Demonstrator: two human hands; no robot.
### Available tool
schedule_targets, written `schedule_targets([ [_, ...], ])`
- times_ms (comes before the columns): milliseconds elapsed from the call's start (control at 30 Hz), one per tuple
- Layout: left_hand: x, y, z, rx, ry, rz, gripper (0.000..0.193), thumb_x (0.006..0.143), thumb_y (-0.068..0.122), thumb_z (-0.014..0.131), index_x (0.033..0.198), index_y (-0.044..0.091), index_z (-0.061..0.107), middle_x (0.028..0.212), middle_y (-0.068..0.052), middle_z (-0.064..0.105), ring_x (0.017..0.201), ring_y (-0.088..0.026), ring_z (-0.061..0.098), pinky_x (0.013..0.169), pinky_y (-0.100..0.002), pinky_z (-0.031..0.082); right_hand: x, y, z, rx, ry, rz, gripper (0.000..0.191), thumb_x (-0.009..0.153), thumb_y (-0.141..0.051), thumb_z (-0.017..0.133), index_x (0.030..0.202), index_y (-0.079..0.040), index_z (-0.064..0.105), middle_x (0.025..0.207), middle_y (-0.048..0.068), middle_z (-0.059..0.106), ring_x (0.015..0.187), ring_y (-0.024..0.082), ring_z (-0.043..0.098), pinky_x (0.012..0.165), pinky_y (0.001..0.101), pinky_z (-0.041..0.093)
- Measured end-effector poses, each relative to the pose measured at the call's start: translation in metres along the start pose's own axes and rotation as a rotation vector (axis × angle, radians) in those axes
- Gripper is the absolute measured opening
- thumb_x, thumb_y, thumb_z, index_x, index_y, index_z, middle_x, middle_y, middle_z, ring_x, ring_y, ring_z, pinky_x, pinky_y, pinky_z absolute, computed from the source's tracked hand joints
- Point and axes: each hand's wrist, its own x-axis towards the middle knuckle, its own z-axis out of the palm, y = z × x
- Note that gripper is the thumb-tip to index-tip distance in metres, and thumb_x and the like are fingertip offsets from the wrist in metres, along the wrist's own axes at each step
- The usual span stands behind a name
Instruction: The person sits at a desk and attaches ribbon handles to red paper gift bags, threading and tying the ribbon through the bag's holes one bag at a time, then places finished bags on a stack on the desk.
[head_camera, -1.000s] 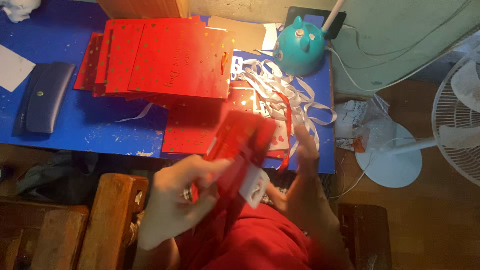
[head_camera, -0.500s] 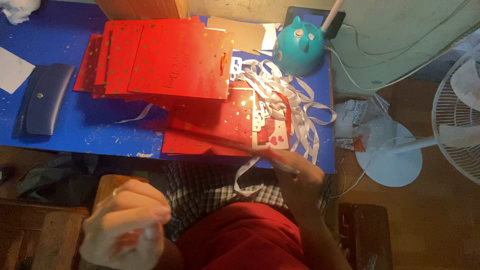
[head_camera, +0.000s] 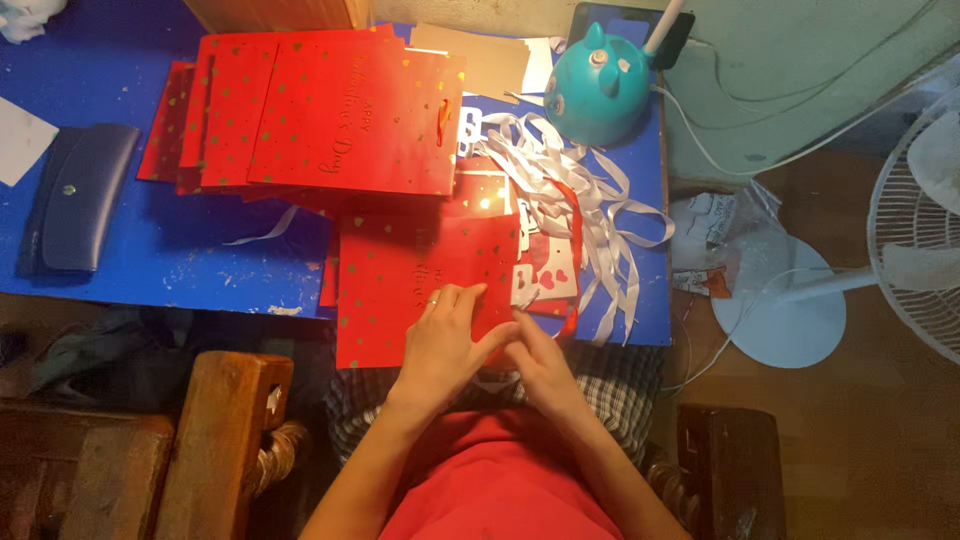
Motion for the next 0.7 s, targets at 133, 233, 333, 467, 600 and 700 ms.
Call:
schedule_targets([
  [133, 0.006, -0.015, 0.008, -0.081, -0.019, -0.001, 0.061, 0.084, 0.043, 0.075, 0.126, 0.001, 0.063, 0.113, -0.018, 0.064, 0.109, -0.036, 0.062, 0.087, -0.047, 0.051, -0.003, -0.011, 0.000, 0.100, -0.226, 0.023, 0.040, 0.099, -0.011, 0.060, 0.136, 0.004, 0.053, 0.117, 0.008, 0.058, 0.105, 0.011, 0.055, 0.088, 0.0271, 0.050],
  [233, 0.010, -0.023, 0.012, -0.109, 0.001, 0.011, 0.043, 0.086, 0.030, 0.070, 0.120, 0.005, 0.068, 0.104, -0.015, 0.069, 0.098, -0.034, 0.068, 0.084, -0.045, 0.054, -0.001, -0.030, -0.014, 0.029, -0.256, 0.051, 0.043, 0.096, -0.011, 0.061, 0.137, 0.000, 0.055, 0.124, 0.007, 0.066, 0.107, 0.012, 0.063, 0.092, 0.0273, 0.054],
  [333, 0.012, -0.027, 0.018, -0.084, 0.018, -0.028, 0.034, 0.086, 0.023, 0.067, 0.116, 0.009, 0.072, 0.094, -0.013, 0.072, 0.086, -0.032, 0.071, 0.077, -0.044, 0.055, -0.001, -0.043, -0.042, 0.023, -0.075, 0.086, 0.035, 0.097, -0.011, 0.058, 0.130, -0.001, 0.064, 0.119, 0.007, 0.073, 0.093, 0.014, 0.074, 0.086, 0.0285, 0.059],
  [467, 0.022, -0.030, 0.021, -0.165, 0.041, 0.004, 0.034, 0.085, 0.025, 0.070, 0.114, 0.008, 0.073, 0.092, -0.013, 0.072, 0.078, -0.029, 0.071, 0.073, -0.042, 0.056, 0.000, -0.045, -0.080, -0.113, 0.326, -0.012, 0.027, 0.101, -0.014, 0.063, 0.124, -0.003, 0.073, 0.106, 0.009, 0.075, 0.082, 0.013, 0.069, 0.076, 0.0291, 0.058],
  [600, 0.030, -0.024, 0.024, -0.303, -0.002, -0.089, 0.041, 0.082, 0.033, 0.073, 0.115, 0.007, 0.071, 0.096, -0.011, 0.069, 0.069, -0.023, 0.072, 0.068, -0.039, 0.057, 0.007, -0.038, -0.085, -0.498, 0.483, -0.084, 0.019, 0.096, -0.019, 0.072, 0.111, -0.006, 0.076, 0.096, 0.010, 0.072, 0.075, 0.016, 0.066, 0.069, 0.0319, 0.053],
  [700, 0.027, -0.021, 0.026, -0.263, -0.012, -0.103, 0.044, 0.081, 0.036, 0.075, 0.116, 0.009, 0.071, 0.099, -0.009, 0.068, 0.067, -0.021, 0.070, 0.068, -0.039, 0.056, 0.010, -0.034, -0.073, -0.682, 0.450, -0.160, 0.021, 0.090, -0.021, 0.077, 0.102, -0.005, 0.072, 0.091, 0.012, 0.067, 0.074, 0.022, 0.065, 0.069, 0.0358, 0.052],
])
